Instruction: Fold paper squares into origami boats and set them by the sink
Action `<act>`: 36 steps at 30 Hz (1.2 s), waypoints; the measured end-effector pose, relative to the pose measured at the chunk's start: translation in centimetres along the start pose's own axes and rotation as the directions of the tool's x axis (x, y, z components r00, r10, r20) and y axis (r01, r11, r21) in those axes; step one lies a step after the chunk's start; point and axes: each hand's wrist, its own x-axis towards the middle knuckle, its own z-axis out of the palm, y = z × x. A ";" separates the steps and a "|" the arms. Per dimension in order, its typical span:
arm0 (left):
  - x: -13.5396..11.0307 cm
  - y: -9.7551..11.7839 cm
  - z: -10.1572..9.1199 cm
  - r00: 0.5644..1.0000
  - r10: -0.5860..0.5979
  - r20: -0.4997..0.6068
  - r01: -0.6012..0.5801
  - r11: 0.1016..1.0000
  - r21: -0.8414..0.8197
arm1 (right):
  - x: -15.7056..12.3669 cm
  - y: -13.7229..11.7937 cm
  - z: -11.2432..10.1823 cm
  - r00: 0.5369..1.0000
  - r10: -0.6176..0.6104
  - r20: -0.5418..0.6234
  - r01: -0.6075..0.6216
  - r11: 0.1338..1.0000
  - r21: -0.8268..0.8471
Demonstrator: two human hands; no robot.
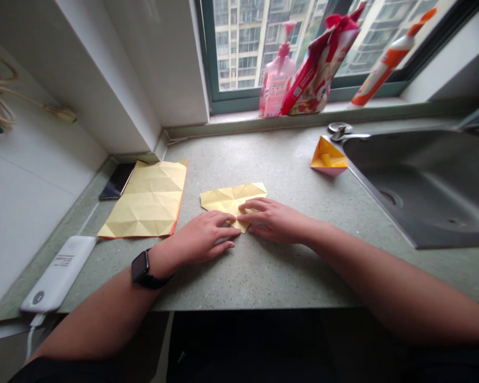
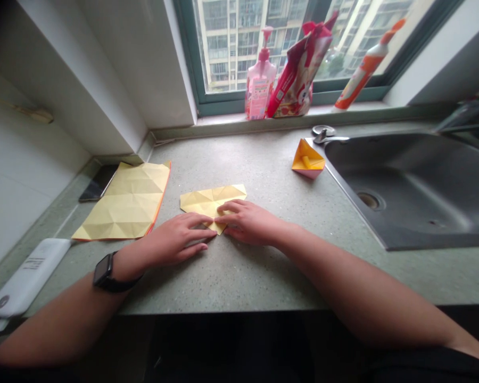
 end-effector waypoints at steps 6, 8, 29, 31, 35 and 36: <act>-0.2 -0.1 -0.8 0.973 -0.227 -0.029 0.229 0.969 0.089 | 0.0 -0.1 -0.2 1.000 0.014 0.009 -0.014 1.000 0.014; -0.4 -0.5 -1.2 0.955 -0.294 -0.042 0.297 0.944 0.142 | 0.0 -0.1 -0.2 1.000 0.014 0.011 -0.014 1.000 0.006; -0.3 -1.6 -0.9 0.908 -0.254 -0.333 0.316 0.937 0.148 | 0.0 -0.3 -0.2 0.999 0.022 0.033 -0.018 0.994 -0.103; 0.1 -0.8 -0.2 0.966 -0.116 -0.233 0.139 0.987 0.083 | 0.0 -0.5 -0.1 0.998 0.053 0.012 -0.051 0.986 -0.159; 0.6 -0.3 1.1 0.994 -0.038 -0.102 0.043 0.998 0.050 | 0.2 -0.7 0.0 0.994 0.111 -0.016 -0.111 0.965 -0.236; 0.7 -0.3 1.2 0.996 -0.036 -0.080 0.040 0.998 0.050 | 0.3 -0.7 0.0 0.993 0.117 -0.019 -0.119 0.964 -0.238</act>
